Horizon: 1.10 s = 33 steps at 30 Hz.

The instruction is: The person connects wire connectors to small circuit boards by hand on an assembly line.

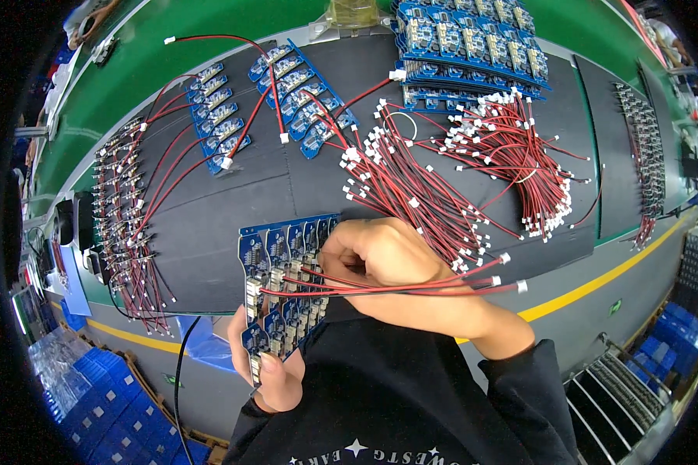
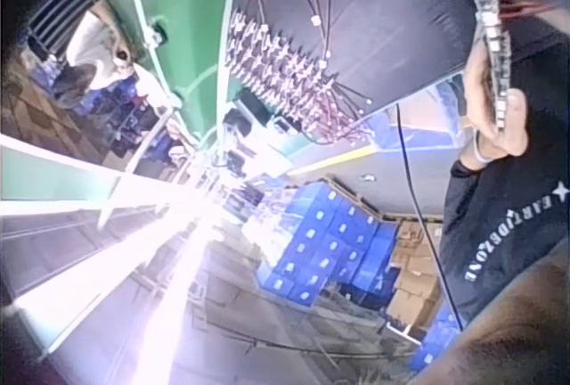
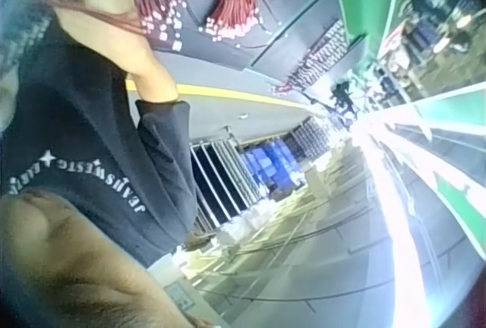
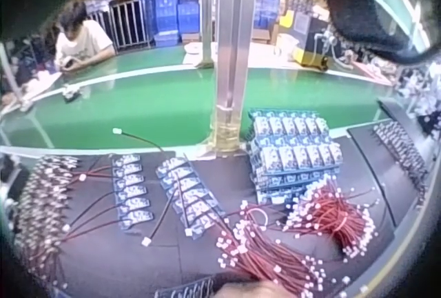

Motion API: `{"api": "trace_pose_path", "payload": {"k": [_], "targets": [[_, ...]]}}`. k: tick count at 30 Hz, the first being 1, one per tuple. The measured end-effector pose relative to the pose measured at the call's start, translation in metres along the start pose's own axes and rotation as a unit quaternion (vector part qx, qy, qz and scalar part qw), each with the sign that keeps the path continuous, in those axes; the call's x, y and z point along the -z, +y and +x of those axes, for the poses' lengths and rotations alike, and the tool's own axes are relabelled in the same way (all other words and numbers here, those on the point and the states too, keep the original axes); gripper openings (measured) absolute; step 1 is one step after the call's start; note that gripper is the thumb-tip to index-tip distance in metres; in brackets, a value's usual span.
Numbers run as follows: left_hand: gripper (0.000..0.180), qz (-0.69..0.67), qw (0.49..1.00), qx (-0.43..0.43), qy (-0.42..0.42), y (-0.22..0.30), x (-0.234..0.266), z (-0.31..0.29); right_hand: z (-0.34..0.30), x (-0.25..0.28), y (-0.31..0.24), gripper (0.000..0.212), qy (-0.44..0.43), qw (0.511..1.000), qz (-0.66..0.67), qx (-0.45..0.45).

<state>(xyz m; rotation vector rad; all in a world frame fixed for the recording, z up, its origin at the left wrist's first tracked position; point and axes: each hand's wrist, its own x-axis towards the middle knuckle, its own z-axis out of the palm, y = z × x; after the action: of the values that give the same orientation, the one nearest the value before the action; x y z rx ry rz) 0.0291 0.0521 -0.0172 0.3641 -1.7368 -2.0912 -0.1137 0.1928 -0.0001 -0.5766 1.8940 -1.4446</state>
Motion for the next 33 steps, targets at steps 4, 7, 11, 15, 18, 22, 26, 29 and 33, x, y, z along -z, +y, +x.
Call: {"api": "trace_pose_path", "payload": {"k": [4,7,11,15,18,22,26,29,33], "targets": [[0.059,-0.034,0.999,0.029,0.018,0.001,0.0,0.004,0.0,-0.005,0.002,0.007,0.027,1.0,-0.001,0.007],[0.059,-0.07,0.995,0.037,0.055,-0.001,-0.007,0.005,0.001,-0.011,0.004,0.007,0.072,0.997,-0.024,0.032],[0.061,-0.101,0.99,0.056,0.085,0.002,-0.009,0.007,0.001,-0.01,0.002,0.007,0.074,0.996,-0.029,0.027],[0.061,-0.034,0.998,0.049,0.036,0.002,-0.003,0.003,0.001,-0.011,0.001,0.007,0.082,0.994,-0.052,0.051],[0.057,-0.032,0.998,0.039,-0.023,0.002,0.0,0.005,0.001,-0.01,0.003,0.008,0.072,0.995,-0.051,0.051],[0.057,-0.047,0.995,0.066,-0.064,0.003,0.006,0.008,-0.002,-0.008,0.005,0.009,0.055,0.998,0.005,0.035],[0.061,-0.053,0.991,0.021,-0.122,0.0,0.005,0.015,0.001,-0.008,0.003,0.01,0.059,0.998,0.006,0.022],[0.066,-0.048,0.987,0.043,-0.146,-0.002,0.01,0.016,0.0,-0.008,0.007,0.013,0.061,0.997,0.048,0.023],[0.077,-0.04,0.98,0.039,-0.189,-0.006,0.014,0.013,-0.003,-0.008,0.01,0.014,0.057,0.996,0.062,-0.013]]}}
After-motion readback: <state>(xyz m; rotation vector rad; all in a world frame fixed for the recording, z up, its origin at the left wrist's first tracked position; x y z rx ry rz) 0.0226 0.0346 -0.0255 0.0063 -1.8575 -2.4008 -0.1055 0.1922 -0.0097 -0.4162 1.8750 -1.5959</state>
